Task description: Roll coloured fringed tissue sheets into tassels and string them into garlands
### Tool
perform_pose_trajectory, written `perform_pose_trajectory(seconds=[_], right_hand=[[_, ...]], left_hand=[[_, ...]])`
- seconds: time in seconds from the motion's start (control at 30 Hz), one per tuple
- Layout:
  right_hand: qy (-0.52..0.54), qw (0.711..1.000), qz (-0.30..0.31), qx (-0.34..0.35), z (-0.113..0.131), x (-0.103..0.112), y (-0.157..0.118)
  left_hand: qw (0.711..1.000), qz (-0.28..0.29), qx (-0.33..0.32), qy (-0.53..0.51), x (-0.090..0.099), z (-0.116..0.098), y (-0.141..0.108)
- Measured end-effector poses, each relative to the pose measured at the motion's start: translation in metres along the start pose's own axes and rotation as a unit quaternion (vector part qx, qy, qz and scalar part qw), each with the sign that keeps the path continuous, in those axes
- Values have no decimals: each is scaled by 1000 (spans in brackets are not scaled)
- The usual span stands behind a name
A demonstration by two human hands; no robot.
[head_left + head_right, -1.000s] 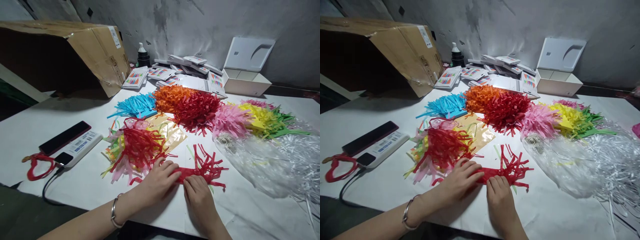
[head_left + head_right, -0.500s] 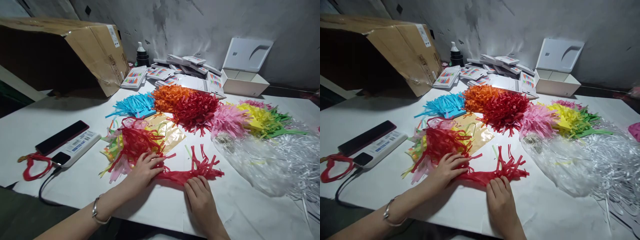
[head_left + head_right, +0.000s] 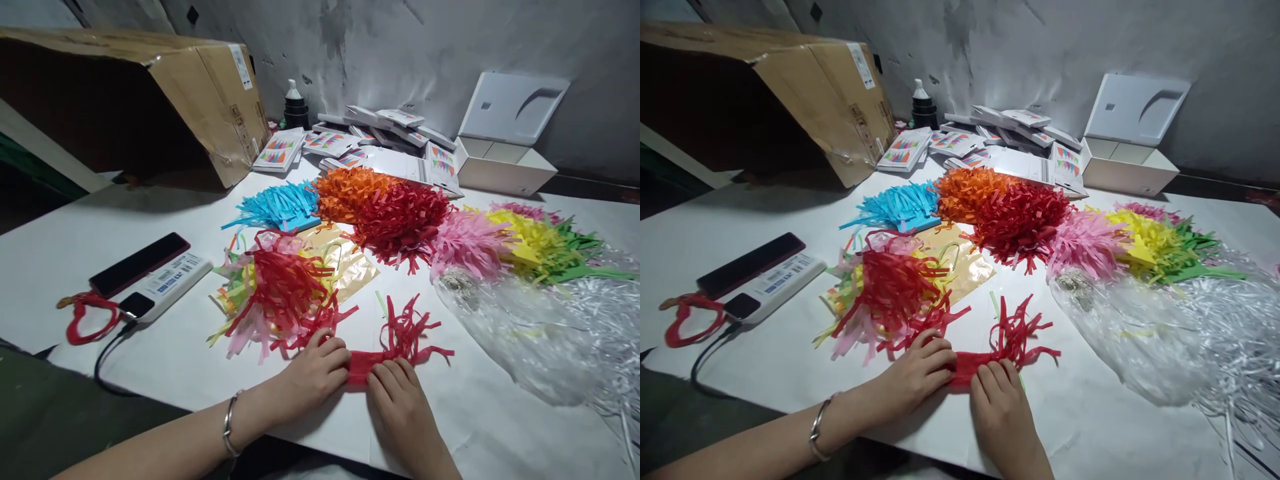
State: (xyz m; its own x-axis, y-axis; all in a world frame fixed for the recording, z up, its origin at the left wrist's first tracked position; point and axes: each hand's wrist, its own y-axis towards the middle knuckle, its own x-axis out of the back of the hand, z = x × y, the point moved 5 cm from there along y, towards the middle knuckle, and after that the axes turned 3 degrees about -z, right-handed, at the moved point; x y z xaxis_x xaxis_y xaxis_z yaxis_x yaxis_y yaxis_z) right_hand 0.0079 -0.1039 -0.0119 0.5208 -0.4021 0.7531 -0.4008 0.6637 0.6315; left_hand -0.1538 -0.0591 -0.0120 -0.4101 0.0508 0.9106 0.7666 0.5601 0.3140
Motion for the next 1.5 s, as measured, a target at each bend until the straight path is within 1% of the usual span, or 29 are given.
perform_pose_trajectory(seconds=[0.1, 0.2, 0.3, 0.4, 0.47, 0.53, 0.6, 0.67, 0.7, 0.73, 0.77, 0.83, 0.9, 0.93, 1.0, 1.1, 1.2, 1.27, 1.37, 1.5], right_hand=[[29, 996, 46, -74, -7, -2, 3], [2, 987, 91, -130, -12, -10, 7], [-53, 982, 96, -156, -15, -18, 12], [-87, 976, 95, -175, -17, -21, 18], [-106, 973, 85, -189, -18, -18, 20], [-91, 976, 59, -188, -16, -12, 21], [-35, 989, 41, -139, -10, -9, 22], [18, 996, 41, -72, -2, -11, 21], [29, 997, 46, -50, 0, -13, 20], [30, 997, 49, -43, 1, -15, 20], [27, 997, 48, -48, 0, -17, 19], [28, 996, 45, -70, -1, -18, 19], [34, 995, 45, -85, -2, -18, 20], [36, 994, 49, -87, -1, -17, 20], [39, 994, 59, -80, 1, -16, 20], [38, 995, 64, -72, 0, -13, 15], [31, 994, 54, -90, -7, -8, 6], [11, 992, 56, -111, -12, -6, 2], [-31, 985, 89, -146, -19, -10, 1], [-70, 974, 117, -180, -27, -18, 8]], left_hand=[[997, -22, 61, -52, 3, 7, -9], [989, -22, 134, -55, 4, 12, -9], [981, 13, 195, 5, 4, 14, 1], [971, 61, 226, 45, 4, 16, 12], [969, 79, 230, 52, 4, 17, 18], [969, 87, 227, 45, 4, 19, 20], [970, 91, 225, 35, 4, 22, 20], [970, 86, 225, 27, 5, 24, 19], [972, 70, 222, 24, 7, 24, 17], [976, 47, 210, 21, 8, 23, 17], [982, 19, 185, 18, 10, 21, 16], [993, -39, 107, 17, 12, 13, 15], [997, -64, 41, 19, 9, 6, 14], [997, -67, 29, 13, 7, 5, 13], [996, -67, 47, -19, 4, 6, 11], [989, -58, 103, -83, 0, 11, 7], [985, -40, 130, -106, -1, 13, 3], [984, -24, 146, -98, -1, 14, 2], [983, 2, 175, -47, -2, 15, 6], [984, 13, 176, 27, -3, 17, 14]])
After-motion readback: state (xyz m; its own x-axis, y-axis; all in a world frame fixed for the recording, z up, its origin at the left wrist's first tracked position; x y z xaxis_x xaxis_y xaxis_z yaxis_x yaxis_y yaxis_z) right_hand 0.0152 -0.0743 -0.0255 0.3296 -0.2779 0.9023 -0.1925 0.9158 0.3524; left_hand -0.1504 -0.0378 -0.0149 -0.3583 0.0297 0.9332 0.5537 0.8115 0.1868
